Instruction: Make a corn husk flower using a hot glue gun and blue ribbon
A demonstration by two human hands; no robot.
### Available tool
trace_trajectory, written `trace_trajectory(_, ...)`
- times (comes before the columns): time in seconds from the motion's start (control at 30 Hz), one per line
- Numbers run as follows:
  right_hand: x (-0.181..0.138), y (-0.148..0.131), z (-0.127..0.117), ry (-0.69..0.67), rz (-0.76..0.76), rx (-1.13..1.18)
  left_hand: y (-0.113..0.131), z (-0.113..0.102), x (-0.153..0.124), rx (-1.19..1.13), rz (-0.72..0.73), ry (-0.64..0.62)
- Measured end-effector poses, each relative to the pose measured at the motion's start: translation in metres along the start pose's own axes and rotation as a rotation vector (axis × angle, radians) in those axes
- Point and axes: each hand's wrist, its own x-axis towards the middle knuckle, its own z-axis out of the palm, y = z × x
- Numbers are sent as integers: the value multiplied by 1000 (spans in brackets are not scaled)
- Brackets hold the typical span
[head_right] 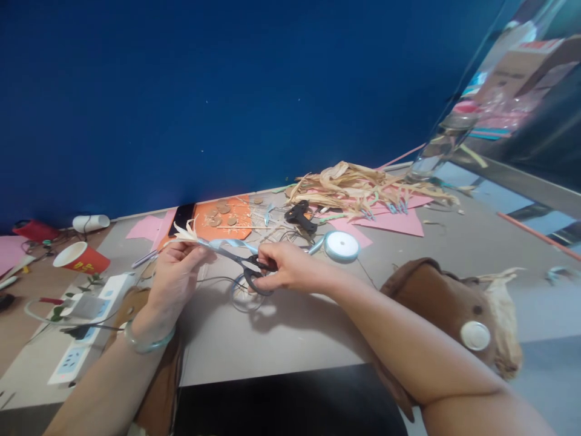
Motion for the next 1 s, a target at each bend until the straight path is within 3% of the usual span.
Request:
trace_trajectory(0.73,1,2,1,27,-12,-44,1,0,0,-37,-54,32)
trace_trajectory(1.0,0,3,3,82,-116,-131,0,-2,0,-41,-43,9)
